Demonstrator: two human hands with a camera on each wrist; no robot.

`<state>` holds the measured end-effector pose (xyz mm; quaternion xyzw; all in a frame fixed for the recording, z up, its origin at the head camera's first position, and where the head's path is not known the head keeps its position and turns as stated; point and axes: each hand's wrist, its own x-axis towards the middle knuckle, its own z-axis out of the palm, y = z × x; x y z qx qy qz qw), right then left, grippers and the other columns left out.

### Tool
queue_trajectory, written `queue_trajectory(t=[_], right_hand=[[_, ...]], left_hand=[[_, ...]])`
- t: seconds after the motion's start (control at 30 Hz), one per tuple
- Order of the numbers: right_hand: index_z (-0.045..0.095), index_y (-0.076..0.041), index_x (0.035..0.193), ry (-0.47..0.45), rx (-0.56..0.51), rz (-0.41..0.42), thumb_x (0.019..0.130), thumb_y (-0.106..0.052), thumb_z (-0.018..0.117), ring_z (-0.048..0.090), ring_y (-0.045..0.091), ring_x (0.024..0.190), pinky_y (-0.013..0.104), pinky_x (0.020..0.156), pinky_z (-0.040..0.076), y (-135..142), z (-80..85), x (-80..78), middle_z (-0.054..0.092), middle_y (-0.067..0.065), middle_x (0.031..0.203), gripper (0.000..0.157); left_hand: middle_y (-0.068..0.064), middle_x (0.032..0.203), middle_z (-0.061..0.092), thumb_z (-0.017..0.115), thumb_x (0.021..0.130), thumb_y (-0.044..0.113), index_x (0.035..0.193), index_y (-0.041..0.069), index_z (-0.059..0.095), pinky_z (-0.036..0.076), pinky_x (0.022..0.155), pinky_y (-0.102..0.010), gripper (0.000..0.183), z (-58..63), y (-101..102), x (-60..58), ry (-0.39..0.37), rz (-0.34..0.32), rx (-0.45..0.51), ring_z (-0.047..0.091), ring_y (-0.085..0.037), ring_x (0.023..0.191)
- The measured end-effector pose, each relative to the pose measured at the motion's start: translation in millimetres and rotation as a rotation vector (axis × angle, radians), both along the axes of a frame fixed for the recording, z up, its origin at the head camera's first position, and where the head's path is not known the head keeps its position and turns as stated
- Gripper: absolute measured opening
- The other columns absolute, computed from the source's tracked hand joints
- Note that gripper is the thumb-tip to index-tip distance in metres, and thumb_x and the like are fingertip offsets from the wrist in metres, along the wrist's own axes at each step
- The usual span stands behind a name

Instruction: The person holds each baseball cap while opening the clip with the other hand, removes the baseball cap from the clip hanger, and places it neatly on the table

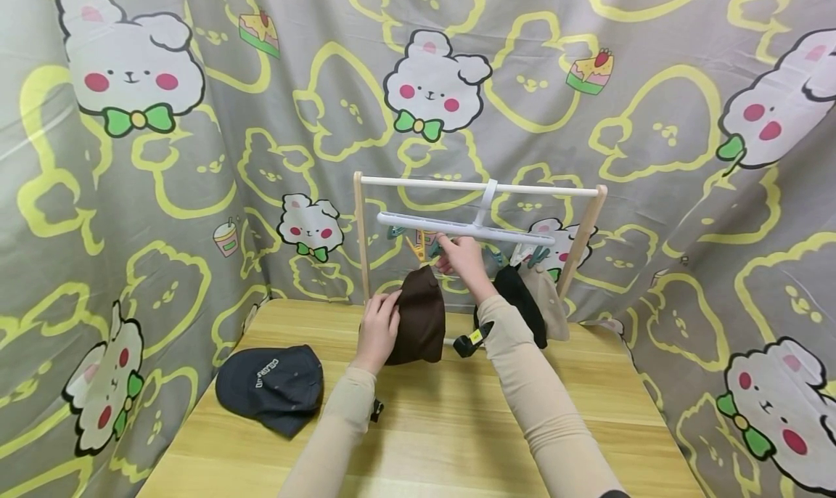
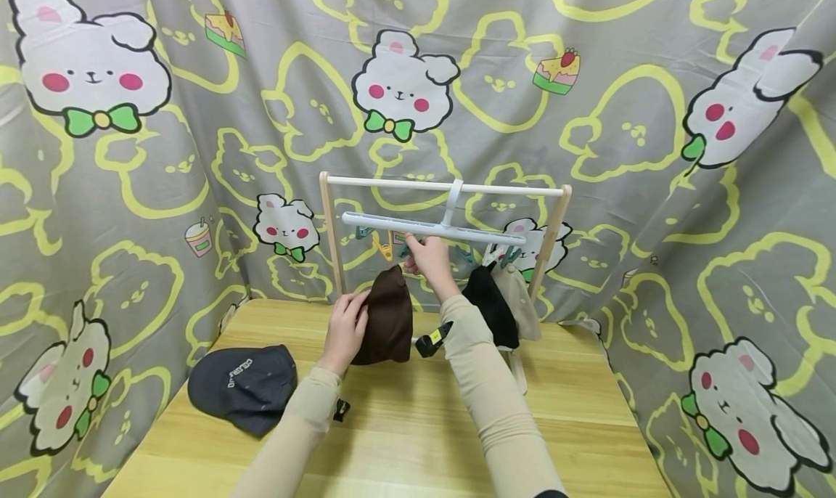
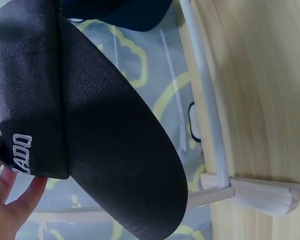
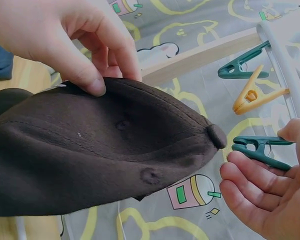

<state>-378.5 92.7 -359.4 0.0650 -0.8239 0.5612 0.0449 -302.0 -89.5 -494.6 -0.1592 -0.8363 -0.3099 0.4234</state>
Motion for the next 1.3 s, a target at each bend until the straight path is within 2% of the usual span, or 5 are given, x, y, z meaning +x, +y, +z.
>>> queue_trajectory(t=[0.43,0.63,0.83,1.03,1.3], right_hand=[[0.068,0.011,0.092,-0.019,-0.019,-0.002,0.093,-0.051,0.055,0.070,0.046,0.083,0.029,0.054,0.057,3,-3.7,-2.8,0.066,0.002,0.056,0.063],[0.067,0.012,0.090,-0.023,-0.035,-0.004,0.091,-0.052,0.056,0.071,0.044,0.079,0.040,0.063,0.060,3,-4.0,-3.6,0.065,0.001,0.055,0.065],[0.067,0.011,0.088,-0.016,-0.031,-0.010,0.091,-0.052,0.055,0.071,0.043,0.076,0.040,0.061,0.060,2,-5.2,-3.8,0.065,0.002,0.055,0.064],[0.067,0.008,0.083,-0.029,-0.053,-0.011,0.090,-0.052,0.056,0.070,0.045,0.080,0.053,0.074,0.058,2,-5.6,-3.7,0.065,0.003,0.056,0.062],[0.065,0.003,0.077,-0.032,-0.056,-0.019,0.092,-0.048,0.057,0.070,0.044,0.078,0.041,0.062,0.060,2,-4.2,-1.8,0.066,0.005,0.057,0.054]], left_hand=[[-0.014,0.106,0.059,0.059,0.094,0.003,0.122,0.007,0.065,0.054,0.079,-0.041,0.029,-6.7,-5,8.0,-0.011,-0.001,-0.009,0.057,-0.029,0.097],[-0.013,0.107,0.059,0.060,0.094,0.003,0.123,0.008,0.065,0.054,0.078,-0.040,0.030,-9.1,-7,11.7,-0.023,0.008,-0.011,0.057,-0.028,0.096],[-0.014,0.108,0.059,0.061,0.093,0.002,0.122,0.007,0.066,0.054,0.078,-0.042,0.030,-10.2,-10,15.0,-0.005,0.022,-0.015,0.057,-0.029,0.097],[-0.014,0.105,0.060,0.062,0.093,0.002,0.121,0.006,0.067,0.053,0.077,-0.041,0.029,-11.7,-13,16.5,0.014,0.036,-0.026,0.057,-0.029,0.094],[-0.015,0.108,0.059,0.061,0.093,0.002,0.122,0.008,0.066,0.054,0.080,-0.042,0.030,-14.8,-18,22.5,-0.010,0.045,-0.036,0.057,-0.030,0.098]])
